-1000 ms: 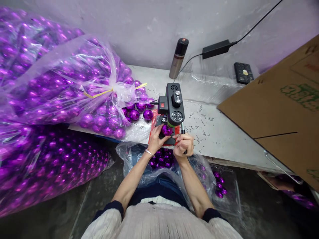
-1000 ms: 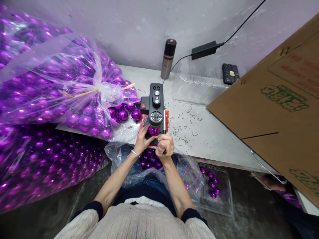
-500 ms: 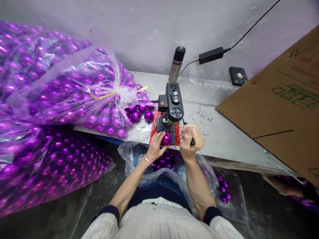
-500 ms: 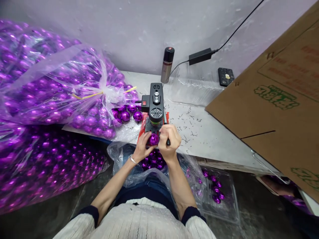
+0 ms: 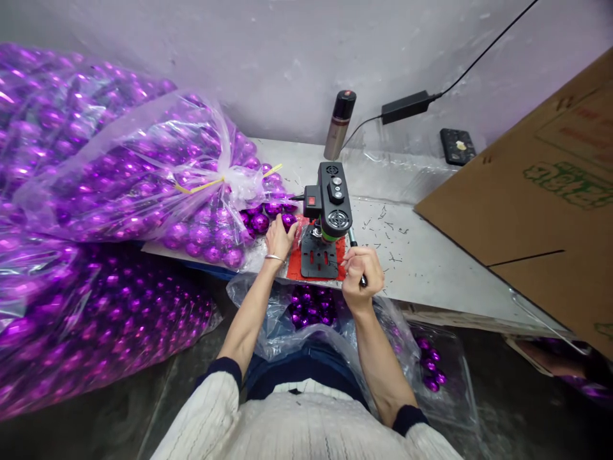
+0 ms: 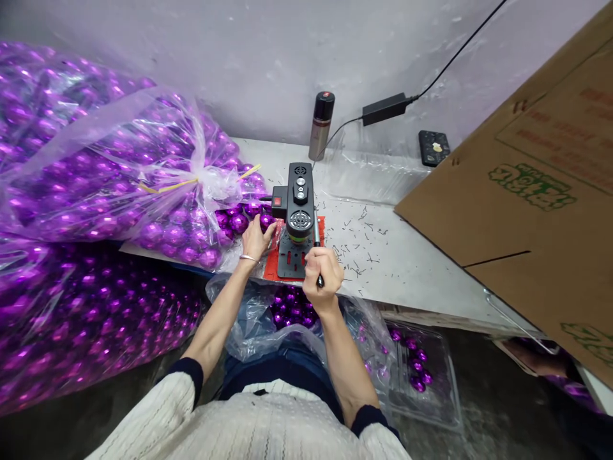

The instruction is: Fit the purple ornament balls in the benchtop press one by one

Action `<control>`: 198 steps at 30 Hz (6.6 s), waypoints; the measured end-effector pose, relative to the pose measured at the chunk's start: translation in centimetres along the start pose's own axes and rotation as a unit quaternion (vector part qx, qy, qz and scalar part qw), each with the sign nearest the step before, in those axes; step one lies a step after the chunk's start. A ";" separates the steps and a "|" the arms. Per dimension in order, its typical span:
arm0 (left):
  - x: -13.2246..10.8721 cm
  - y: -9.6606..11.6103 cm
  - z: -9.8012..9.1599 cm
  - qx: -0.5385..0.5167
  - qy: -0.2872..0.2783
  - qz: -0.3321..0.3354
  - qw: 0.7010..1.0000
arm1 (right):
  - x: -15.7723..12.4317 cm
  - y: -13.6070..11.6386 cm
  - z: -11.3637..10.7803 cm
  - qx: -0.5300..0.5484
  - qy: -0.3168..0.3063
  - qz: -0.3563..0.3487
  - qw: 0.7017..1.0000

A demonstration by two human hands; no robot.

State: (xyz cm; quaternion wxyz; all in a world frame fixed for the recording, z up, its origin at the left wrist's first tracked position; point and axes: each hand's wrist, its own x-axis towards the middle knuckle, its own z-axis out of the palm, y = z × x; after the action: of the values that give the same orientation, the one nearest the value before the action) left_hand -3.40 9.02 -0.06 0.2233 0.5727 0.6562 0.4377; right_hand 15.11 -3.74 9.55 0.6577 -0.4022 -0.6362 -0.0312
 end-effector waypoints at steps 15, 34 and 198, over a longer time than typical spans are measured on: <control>-8.1 1.2 -2.4 -0.336 -0.157 -0.115 0.922 | 2.7 -1.7 -0.2 0.006 -0.001 0.077 0.997; -9.0 2.4 1.2 -0.048 -0.135 0.184 0.972 | 1.7 -1.1 -0.8 -0.014 -0.032 0.027 0.999; -1.9 0.0 -3.4 0.192 -0.011 0.136 0.972 | -0.3 0.1 -0.1 0.007 0.004 0.018 1.000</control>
State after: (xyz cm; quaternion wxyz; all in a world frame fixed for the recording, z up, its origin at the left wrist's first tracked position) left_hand -5.62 6.20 1.29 0.0542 0.6934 0.6417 0.3233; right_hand 15.23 -3.85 9.24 0.6636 -0.4092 -0.6261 -0.0168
